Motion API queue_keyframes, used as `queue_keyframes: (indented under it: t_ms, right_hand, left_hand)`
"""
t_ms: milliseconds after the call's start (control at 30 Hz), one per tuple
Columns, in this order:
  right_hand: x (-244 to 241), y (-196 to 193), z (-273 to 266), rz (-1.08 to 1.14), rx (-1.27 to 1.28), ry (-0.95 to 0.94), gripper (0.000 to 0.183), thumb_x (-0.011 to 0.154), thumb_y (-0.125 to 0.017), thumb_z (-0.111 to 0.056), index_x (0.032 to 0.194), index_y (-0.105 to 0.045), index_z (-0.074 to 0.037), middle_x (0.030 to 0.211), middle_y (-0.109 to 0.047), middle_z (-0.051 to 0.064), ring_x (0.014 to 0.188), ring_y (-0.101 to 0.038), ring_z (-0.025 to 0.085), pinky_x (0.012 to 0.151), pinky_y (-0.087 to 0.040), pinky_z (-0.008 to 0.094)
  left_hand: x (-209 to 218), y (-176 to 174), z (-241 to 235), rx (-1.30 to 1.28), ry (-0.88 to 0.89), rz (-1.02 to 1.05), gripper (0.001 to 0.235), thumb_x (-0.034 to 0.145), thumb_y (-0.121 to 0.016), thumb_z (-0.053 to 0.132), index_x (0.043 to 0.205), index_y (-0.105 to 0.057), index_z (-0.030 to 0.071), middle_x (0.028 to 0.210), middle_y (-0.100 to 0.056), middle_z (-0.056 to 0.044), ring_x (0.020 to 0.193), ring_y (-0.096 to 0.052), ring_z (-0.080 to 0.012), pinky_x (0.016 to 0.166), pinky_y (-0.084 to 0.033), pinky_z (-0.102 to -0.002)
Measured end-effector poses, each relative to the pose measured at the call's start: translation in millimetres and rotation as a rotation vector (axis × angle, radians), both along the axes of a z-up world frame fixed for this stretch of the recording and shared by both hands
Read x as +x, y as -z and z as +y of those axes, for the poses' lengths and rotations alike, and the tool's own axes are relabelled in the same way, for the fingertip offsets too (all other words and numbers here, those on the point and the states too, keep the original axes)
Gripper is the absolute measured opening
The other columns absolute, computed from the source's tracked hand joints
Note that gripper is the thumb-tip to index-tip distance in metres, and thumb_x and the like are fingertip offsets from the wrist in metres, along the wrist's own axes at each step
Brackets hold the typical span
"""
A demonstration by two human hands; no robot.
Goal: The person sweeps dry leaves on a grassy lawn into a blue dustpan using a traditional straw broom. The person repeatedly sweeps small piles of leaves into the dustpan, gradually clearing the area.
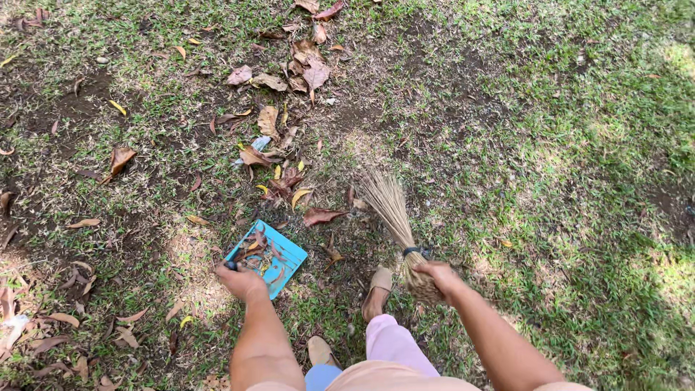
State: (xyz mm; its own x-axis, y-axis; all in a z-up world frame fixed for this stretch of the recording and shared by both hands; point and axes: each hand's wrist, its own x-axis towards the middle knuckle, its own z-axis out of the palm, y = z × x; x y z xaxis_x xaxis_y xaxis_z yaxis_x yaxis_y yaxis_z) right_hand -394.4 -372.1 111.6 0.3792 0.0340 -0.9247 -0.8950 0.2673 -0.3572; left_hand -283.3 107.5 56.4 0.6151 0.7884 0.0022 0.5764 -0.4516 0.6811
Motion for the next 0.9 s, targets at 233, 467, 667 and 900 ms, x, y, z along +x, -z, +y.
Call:
queue_keyframes:
  t_ms: [233,467,667,900]
  right_hand:
    - [-62,40,101,-0.277,-0.053,-0.363,0.05,0.091,-0.075,-0.026,0.129,-0.071,0.007,0.093,-0.082,0.013,0.07,-0.076,0.02,0.063,-0.062,0.035]
    - [-96,-32,62,-0.086,0.103,-0.035,0.059,0.081,-0.076,-0.018,0.135,-0.062,-0.001,0.099,-0.08,0.016,0.078,-0.078,0.025,0.067,-0.065,0.041]
    - [-100,-24,121,0.042,0.16,0.089,0.044,0.085,-0.072,-0.028,0.117,-0.06,-0.001,0.084,-0.072,0.017,0.064,-0.071,0.029,0.057,-0.06,0.045]
    - [-96,-5,187,-0.076,0.26,-0.05,0.045,0.088,-0.072,-0.023,0.124,-0.062,0.002,0.09,-0.074,0.015,0.07,-0.075,0.025,0.063,-0.063,0.039]
  left_hand:
    - [-24,14,-4,-0.027,0.031,0.156,0.033,0.097,-0.067,0.007,0.125,-0.05,0.005,0.118,-0.064,-0.021,0.105,-0.065,-0.042,0.089,-0.049,-0.055]
    - [-41,28,12,-0.142,0.033,0.143,0.035,0.097,-0.065,0.005,0.129,-0.05,0.004,0.12,-0.066,-0.02,0.107,-0.066,-0.0389,0.092,-0.05,-0.052]
    - [-64,26,18,-0.173,0.07,0.153,0.035,0.095,-0.068,0.005,0.127,-0.054,0.008,0.12,-0.069,-0.019,0.107,-0.068,-0.0371,0.093,-0.052,-0.049]
    - [-58,29,11,-0.132,0.042,0.186,0.04,0.092,-0.074,0.011,0.127,-0.055,0.009,0.115,-0.068,-0.022,0.103,-0.067,-0.0412,0.088,-0.052,-0.052]
